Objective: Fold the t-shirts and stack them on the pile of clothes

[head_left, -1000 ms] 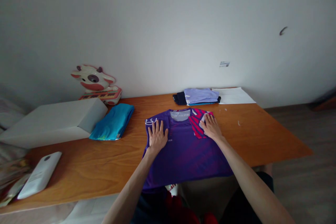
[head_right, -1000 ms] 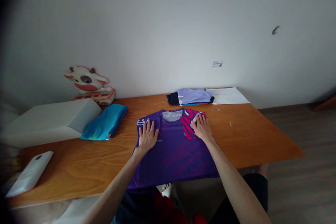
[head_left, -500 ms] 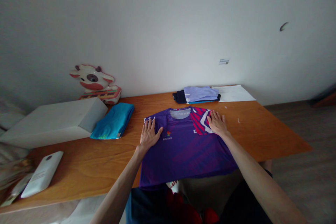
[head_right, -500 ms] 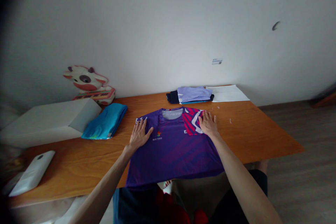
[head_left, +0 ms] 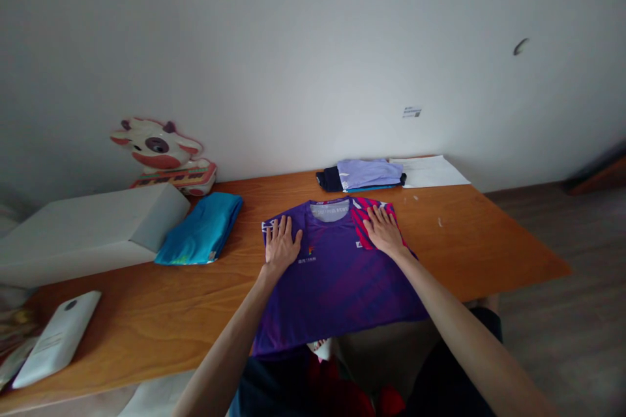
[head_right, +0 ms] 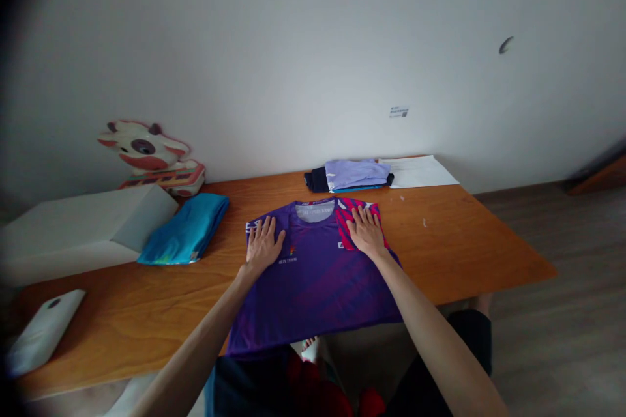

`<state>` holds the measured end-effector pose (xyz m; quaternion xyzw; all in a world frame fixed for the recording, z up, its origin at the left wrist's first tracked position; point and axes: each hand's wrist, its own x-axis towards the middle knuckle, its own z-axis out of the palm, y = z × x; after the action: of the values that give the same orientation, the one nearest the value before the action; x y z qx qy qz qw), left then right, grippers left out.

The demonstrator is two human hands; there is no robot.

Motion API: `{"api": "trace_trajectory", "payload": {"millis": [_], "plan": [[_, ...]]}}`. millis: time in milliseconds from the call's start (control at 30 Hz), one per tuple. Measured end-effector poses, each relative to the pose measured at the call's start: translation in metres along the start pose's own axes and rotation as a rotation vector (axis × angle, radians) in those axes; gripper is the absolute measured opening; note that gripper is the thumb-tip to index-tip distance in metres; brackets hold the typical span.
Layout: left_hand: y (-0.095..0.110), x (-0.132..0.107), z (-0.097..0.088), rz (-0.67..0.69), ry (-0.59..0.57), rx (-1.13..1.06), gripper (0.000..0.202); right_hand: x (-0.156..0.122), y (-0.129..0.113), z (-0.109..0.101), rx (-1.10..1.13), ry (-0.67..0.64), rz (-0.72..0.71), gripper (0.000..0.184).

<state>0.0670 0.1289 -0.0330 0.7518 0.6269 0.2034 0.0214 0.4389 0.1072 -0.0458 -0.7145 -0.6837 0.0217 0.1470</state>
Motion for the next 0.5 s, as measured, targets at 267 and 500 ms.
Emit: {"api": "trace_trajectory", "payload": {"millis": [267, 500], "plan": [[-0.018, -0.001, -0.009, 0.001, 0.0, -0.008, 0.079, 0.007, 0.049, -0.006, 0.059, -0.038, 0.039, 0.076], [-0.036, -0.006, -0.02, 0.034, -0.007, -0.032, 0.077, -0.001, 0.074, -0.02, 0.094, -0.074, -0.067, 0.074]]}}
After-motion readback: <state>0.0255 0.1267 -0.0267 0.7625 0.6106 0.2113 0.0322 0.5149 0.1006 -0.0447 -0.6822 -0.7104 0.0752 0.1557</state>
